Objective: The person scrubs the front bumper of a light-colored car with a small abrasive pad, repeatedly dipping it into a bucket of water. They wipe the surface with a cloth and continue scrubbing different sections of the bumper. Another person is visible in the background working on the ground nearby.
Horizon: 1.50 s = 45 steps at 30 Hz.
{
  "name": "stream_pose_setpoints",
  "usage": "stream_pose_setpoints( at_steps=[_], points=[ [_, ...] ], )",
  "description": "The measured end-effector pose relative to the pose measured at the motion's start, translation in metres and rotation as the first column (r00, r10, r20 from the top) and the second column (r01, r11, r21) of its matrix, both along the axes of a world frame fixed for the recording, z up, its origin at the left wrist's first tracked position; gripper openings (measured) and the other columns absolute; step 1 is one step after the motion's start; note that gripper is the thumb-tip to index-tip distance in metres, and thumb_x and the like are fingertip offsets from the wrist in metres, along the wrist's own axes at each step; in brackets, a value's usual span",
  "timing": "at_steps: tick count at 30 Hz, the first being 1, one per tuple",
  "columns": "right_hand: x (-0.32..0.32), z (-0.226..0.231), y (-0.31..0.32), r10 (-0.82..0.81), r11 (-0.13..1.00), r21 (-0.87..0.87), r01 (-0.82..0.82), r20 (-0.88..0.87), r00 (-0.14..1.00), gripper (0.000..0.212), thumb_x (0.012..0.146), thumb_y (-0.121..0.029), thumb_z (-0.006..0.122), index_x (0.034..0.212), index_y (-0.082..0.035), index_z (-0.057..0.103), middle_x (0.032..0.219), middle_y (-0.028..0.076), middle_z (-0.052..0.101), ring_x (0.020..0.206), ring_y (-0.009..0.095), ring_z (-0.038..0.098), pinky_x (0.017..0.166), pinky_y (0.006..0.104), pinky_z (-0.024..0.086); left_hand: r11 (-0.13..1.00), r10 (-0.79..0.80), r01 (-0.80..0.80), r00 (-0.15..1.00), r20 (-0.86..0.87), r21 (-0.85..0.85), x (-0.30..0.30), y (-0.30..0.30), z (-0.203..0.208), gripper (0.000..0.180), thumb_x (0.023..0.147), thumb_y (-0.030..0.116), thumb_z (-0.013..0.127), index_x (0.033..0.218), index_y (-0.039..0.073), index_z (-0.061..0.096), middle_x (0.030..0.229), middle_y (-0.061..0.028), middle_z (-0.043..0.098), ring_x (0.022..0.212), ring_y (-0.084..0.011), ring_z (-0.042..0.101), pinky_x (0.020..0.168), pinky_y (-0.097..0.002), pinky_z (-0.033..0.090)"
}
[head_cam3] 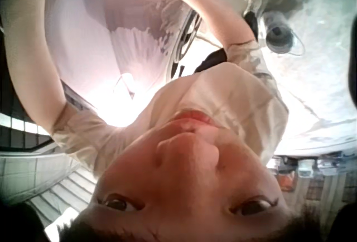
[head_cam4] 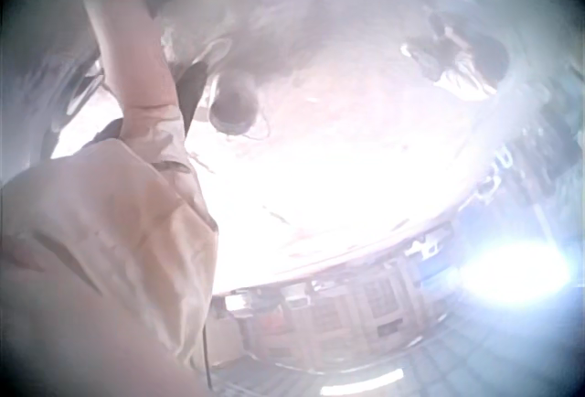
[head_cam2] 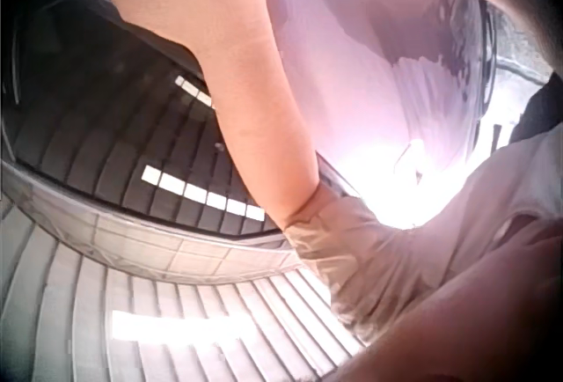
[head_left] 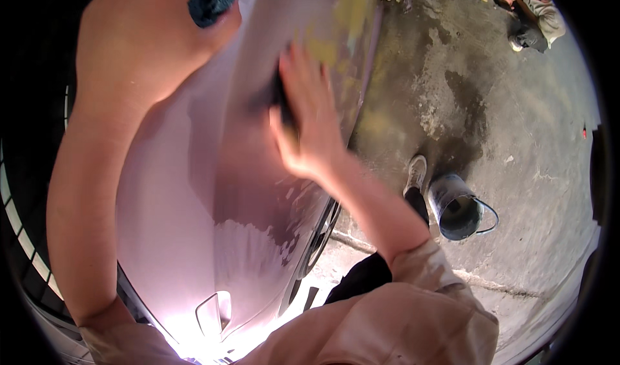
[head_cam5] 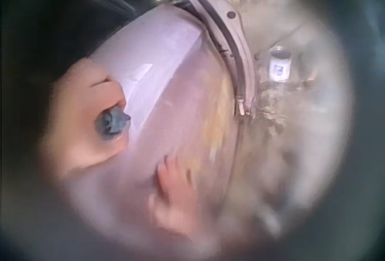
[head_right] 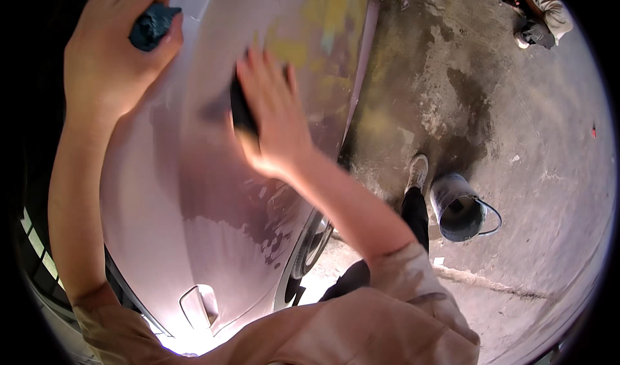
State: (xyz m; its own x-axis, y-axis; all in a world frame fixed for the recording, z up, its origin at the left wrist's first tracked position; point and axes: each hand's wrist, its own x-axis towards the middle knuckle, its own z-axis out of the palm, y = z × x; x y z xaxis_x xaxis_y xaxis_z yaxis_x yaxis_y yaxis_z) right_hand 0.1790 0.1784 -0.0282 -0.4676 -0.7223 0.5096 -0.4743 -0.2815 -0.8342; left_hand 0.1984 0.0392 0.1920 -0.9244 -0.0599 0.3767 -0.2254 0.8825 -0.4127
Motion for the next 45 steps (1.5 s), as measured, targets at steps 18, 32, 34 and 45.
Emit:
stream_pose_setpoints(
  at_steps=[18, 32, 34, 45],
  points=[
    [0.007, 0.002, 0.021, 0.058, 0.996, 0.077, -0.053, -0.056, 0.997, 0.084, 0.092, -0.041, 0.064, 0.156, 0.002, 0.032, 0.160, 0.029, 0.031, 0.151, 0.047, 0.028, 0.118, 0.0648, 0.020, 0.985, -0.146, 0.150, 0.988, -0.048, 0.080, 0.000, -0.019, -0.007, 0.028, 0.055, 0.007, 0.076, 0.077, 0.005, 0.059, 0.086, -0.0125, 0.056, 0.081, -0.0334, 0.054, 0.068, -0.0408, 0.043],
    [-0.025, 0.019, -0.026, 0.012, 0.999, 0.041, -0.012, 0.014, 1.000, 0.086, 0.093, -0.041, 0.063, 0.159, 0.000, 0.025, 0.163, 0.026, 0.027, 0.153, 0.044, 0.020, 0.120, 0.0663, 0.011, 0.995, -0.097, 0.097, 0.995, 0.003, -0.026, -0.003, -0.008, -0.001, 0.027, 0.060, 0.009, 0.075, 0.082, 0.007, 0.060, 0.093, -0.0116, 0.057, 0.085, -0.0315, 0.056, 0.071, -0.0401, 0.045],
    [-0.037, 0.022, -0.043, -0.010, 1.000, -0.001, 0.010, 0.053, 0.999, 0.083, 0.094, -0.040, 0.061, 0.158, 0.000, 0.026, 0.163, 0.026, 0.026, 0.153, 0.045, 0.022, 0.120, 0.0659, 0.011, 0.996, 0.063, -0.057, 0.993, 0.105, -0.062, 0.001, 0.005, 0.009, 0.024, 0.071, 0.015, 0.078, 0.090, 0.010, 0.065, 0.097, -0.0043, 0.062, 0.090, -0.0261, 0.061, 0.075, -0.0358, 0.051],
    [-0.050, 0.022, -0.056, -0.011, 1.000, -0.020, 0.012, 0.066, 0.998, 0.081, 0.097, -0.039, 0.057, 0.157, 0.004, 0.024, 0.165, 0.028, 0.019, 0.154, 0.047, 0.014, 0.122, 0.0640, 0.010, 0.983, 0.169, -0.150, 0.964, 0.207, -0.101, 0.006, 0.013, 0.018, 0.021, 0.082, 0.021, 0.080, 0.097, 0.013, 0.068, 0.102, 0.0010, 0.067, 0.093, -0.0222, 0.066, 0.079, -0.0319, 0.055]
  ],
)
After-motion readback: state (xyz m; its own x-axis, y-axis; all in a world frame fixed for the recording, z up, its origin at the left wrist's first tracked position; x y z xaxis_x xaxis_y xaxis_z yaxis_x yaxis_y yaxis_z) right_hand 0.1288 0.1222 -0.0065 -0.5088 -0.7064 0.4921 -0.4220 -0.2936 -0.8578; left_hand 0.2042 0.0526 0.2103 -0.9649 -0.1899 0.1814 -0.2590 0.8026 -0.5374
